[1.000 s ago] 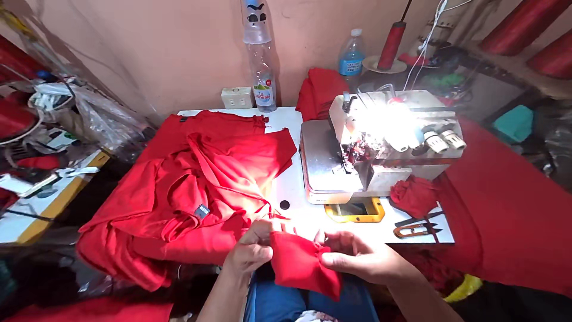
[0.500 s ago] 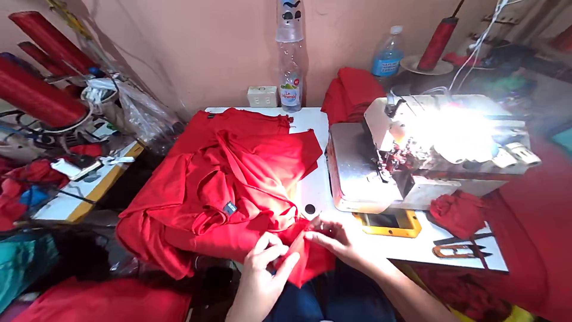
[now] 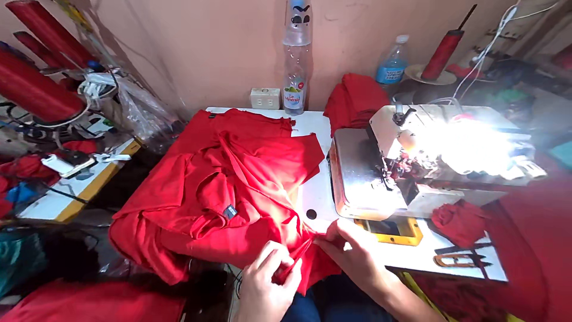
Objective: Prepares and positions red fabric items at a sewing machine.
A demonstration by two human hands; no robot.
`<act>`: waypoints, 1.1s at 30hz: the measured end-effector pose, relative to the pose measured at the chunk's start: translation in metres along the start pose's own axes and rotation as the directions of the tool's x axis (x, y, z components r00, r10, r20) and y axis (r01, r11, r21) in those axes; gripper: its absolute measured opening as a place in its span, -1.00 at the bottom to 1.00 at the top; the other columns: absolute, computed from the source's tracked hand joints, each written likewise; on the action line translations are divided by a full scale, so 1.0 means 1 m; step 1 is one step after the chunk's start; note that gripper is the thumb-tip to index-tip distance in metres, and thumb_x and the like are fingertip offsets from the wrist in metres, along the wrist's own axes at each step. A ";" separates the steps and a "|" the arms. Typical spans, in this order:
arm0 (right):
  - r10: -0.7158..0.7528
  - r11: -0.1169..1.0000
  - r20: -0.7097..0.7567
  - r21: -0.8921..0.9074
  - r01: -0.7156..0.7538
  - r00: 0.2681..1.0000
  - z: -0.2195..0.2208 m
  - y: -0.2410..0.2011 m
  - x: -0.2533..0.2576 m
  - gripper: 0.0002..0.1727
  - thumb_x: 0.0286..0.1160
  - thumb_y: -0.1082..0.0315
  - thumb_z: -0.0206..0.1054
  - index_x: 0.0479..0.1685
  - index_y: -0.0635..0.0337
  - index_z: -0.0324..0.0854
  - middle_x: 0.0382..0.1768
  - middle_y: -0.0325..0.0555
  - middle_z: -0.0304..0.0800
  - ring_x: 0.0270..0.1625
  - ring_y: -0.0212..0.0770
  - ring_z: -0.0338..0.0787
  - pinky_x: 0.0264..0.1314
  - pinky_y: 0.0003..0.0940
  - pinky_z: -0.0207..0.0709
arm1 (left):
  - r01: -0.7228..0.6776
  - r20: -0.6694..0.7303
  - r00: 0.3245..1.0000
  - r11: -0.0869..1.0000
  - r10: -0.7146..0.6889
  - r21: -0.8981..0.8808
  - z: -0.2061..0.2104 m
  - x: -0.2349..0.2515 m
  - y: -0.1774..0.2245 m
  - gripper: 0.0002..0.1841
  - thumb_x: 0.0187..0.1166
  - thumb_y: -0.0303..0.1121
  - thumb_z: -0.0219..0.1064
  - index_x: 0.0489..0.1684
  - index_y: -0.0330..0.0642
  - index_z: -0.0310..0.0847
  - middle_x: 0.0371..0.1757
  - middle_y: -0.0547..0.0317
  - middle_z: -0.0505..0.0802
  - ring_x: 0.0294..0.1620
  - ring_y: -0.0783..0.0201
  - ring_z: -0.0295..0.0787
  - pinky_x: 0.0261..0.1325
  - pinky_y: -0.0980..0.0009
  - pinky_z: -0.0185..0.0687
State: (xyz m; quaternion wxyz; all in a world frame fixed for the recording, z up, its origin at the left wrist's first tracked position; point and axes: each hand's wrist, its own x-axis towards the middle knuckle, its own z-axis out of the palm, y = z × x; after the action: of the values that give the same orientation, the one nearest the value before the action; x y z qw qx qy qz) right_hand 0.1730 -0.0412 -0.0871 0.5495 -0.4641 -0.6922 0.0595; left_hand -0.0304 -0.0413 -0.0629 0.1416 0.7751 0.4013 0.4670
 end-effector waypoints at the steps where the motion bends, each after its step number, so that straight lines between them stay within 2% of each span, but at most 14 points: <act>1: -0.043 0.998 -0.037 -0.036 0.041 0.998 -0.005 -0.004 0.000 -0.82 0.36 0.30 0.47 -0.39 0.22 0.62 -0.47 -0.13 0.73 -0.38 -0.49 0.71 -0.26 -0.75 0.54 | 0.023 0.000 1.000 0.999 -0.023 -0.046 -0.002 0.000 0.009 -0.85 0.14 -0.43 0.52 -0.54 -0.29 0.65 -0.40 0.11 0.82 -0.36 0.61 0.70 -0.23 0.81 0.56; 3: -0.100 0.988 -0.103 -0.126 0.087 0.990 -0.017 -0.010 -0.001 -0.85 0.41 0.34 0.40 -0.24 0.25 0.74 -0.36 -0.09 0.83 -0.23 -0.48 0.77 -0.05 -0.77 0.55 | 0.087 0.042 0.995 0.996 -0.085 -0.035 -0.003 0.004 0.022 -0.79 0.17 -0.43 0.54 -0.37 -0.30 0.64 -0.42 0.12 0.80 -0.43 0.62 0.66 -0.31 0.81 0.52; 6: -0.052 0.994 -0.248 -0.102 0.027 0.967 -0.031 0.000 -0.006 -0.86 0.45 0.33 0.39 -0.37 0.20 0.74 -0.37 -0.16 0.81 -0.20 -0.57 0.76 -0.04 -0.80 0.58 | -0.007 0.070 0.998 0.999 0.004 0.034 0.010 0.026 0.026 -0.80 0.30 -0.26 0.50 -0.36 -0.23 0.85 -0.34 0.13 0.87 -0.34 0.55 0.74 -0.26 0.72 0.59; 9: 0.272 0.937 -0.465 0.327 -0.122 0.843 -0.041 0.010 -0.006 -0.93 0.31 0.48 0.47 -0.41 0.11 0.77 -0.34 -0.39 0.85 -0.27 -0.62 0.80 -0.17 -0.70 0.72 | -0.190 0.100 0.978 0.978 0.182 0.084 0.043 0.073 0.049 -0.80 0.53 -0.28 0.30 -0.34 -0.11 0.85 -0.20 0.15 0.89 -0.09 0.34 0.82 -0.05 0.40 0.67; 11: 0.564 0.746 -0.482 0.646 -0.163 0.671 -0.046 0.009 -0.001 -0.79 0.34 0.63 0.37 -0.45 0.06 0.71 -0.45 -0.40 0.85 -0.42 -0.55 0.80 -0.29 -0.61 0.73 | -0.242 0.249 0.947 0.962 0.204 0.129 0.071 0.107 0.072 -0.78 0.57 -0.40 0.22 -0.18 -0.26 0.81 -0.08 -0.06 0.86 0.05 0.00 0.82 0.03 0.01 0.63; 13: 0.808 0.482 -0.344 0.854 -0.198 0.478 -0.055 0.005 0.006 -0.73 0.54 0.63 0.13 -0.46 0.13 0.56 -0.53 -0.29 0.79 -0.48 -0.46 0.78 -0.35 -0.52 0.72 | -0.220 0.407 0.904 0.959 0.131 0.178 0.102 0.135 0.082 -0.78 0.56 -0.35 0.27 -0.12 -0.29 0.80 -0.05 -0.12 0.82 0.12 -0.15 0.75 0.09 -0.19 0.51; 15: 0.927 0.224 -0.132 0.946 -0.236 0.352 -0.067 -0.002 0.005 -0.77 0.73 0.51 -0.03 -0.27 0.19 0.51 -0.42 -0.20 0.79 -0.35 -0.38 0.82 -0.23 -0.45 0.76 | -0.178 0.535 0.845 0.947 0.008 0.268 0.124 0.151 0.084 -0.71 0.65 -0.22 0.24 -0.03 -0.24 0.78 0.01 -0.11 0.84 0.23 -0.18 0.68 0.26 -0.26 0.35; 18: 0.975 -0.015 0.070 0.968 -0.252 0.211 -0.082 -0.011 -0.004 -0.79 0.74 0.43 -0.08 -0.03 0.19 0.48 -0.29 -0.13 0.79 -0.26 -0.30 0.87 -0.23 -0.38 0.78 | -0.181 0.527 0.850 0.935 -0.008 0.306 0.135 0.151 0.078 -0.65 0.54 -0.13 0.30 -0.22 -0.29 0.79 -0.15 -0.20 0.84 0.15 -0.25 0.71 0.25 -0.29 0.34; 20: 0.969 0.012 0.056 0.962 -0.273 0.239 -0.083 -0.009 -0.010 -0.79 0.73 0.45 -0.07 -0.12 0.19 0.50 -0.35 -0.15 0.79 -0.30 -0.31 0.86 -0.24 -0.41 0.79 | -0.189 0.469 0.882 0.943 0.041 0.273 0.136 0.151 0.075 -0.69 0.44 -0.16 0.36 -0.36 -0.29 0.78 -0.27 -0.19 0.83 -0.01 -0.22 0.77 0.12 -0.26 0.41; 23: 0.894 0.350 -0.201 0.872 -0.342 0.401 -0.076 0.007 -0.008 -0.79 0.57 0.54 0.07 -0.42 0.15 0.50 -0.48 -0.25 0.74 -0.40 -0.40 0.79 -0.24 -0.47 0.75 | -0.122 0.495 0.868 0.946 -0.044 0.299 0.140 0.162 0.077 -0.73 0.48 -0.19 0.40 -0.45 -0.25 0.77 -0.38 -0.07 0.81 -0.06 -0.14 0.75 0.14 -0.23 0.39; 26: 0.727 0.668 -0.445 0.637 -0.386 0.523 -0.066 0.026 0.003 -0.87 0.43 0.57 0.27 -0.43 0.17 0.56 -0.49 -0.37 0.73 -0.47 -0.53 0.73 -0.34 -0.60 0.68 | -0.031 0.532 0.834 0.949 -0.148 0.313 0.145 0.179 0.075 -0.79 0.46 -0.21 0.48 -0.34 -0.19 0.81 -0.28 0.01 0.85 0.08 -0.08 0.72 0.38 -0.28 0.22; 28: 0.667 0.729 -0.472 0.572 -0.376 0.576 -0.065 0.035 0.011 -0.86 0.42 0.61 0.28 -0.41 0.20 0.54 -0.55 -0.41 0.68 -0.58 -0.61 0.64 -0.49 -0.70 0.57 | -0.002 0.547 0.823 0.962 -0.153 0.271 0.147 0.188 0.064 -0.79 0.48 -0.22 0.48 -0.16 -0.17 0.77 -0.13 0.01 0.83 0.23 -0.09 0.61 0.44 -0.30 0.12; 30: 0.666 0.721 -0.438 0.585 -0.370 0.604 -0.067 0.041 0.017 -0.86 0.41 0.64 0.27 -0.40 0.23 0.54 -0.59 -0.40 0.66 -0.64 -0.62 0.60 -0.55 -0.72 0.53 | -0.088 0.564 0.826 0.984 -0.016 0.157 0.144 0.196 0.050 -0.77 0.47 -0.30 0.47 -0.01 -0.16 0.73 0.03 -0.03 0.81 0.33 -0.15 0.54 0.36 -0.33 0.18; 33: 0.697 0.679 -0.388 0.626 -0.383 0.603 -0.070 0.041 0.020 -0.85 0.42 0.66 0.29 -0.40 0.24 0.54 -0.59 -0.38 0.67 -0.67 -0.61 0.59 -0.59 -0.71 0.53 | -0.160 0.703 0.693 0.985 0.158 -0.064 0.117 0.208 0.046 -0.86 0.55 -0.44 0.37 -0.04 -0.19 0.77 0.19 -0.07 0.76 0.38 -0.08 0.57 0.40 -0.21 0.32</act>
State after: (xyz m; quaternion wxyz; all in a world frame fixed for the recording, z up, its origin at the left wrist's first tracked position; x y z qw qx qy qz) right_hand 0.2540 -0.0338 -0.0702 0.7882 -0.4985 -0.2612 0.2490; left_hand 0.1406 0.1046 0.0299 0.2425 0.9265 0.2486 0.1452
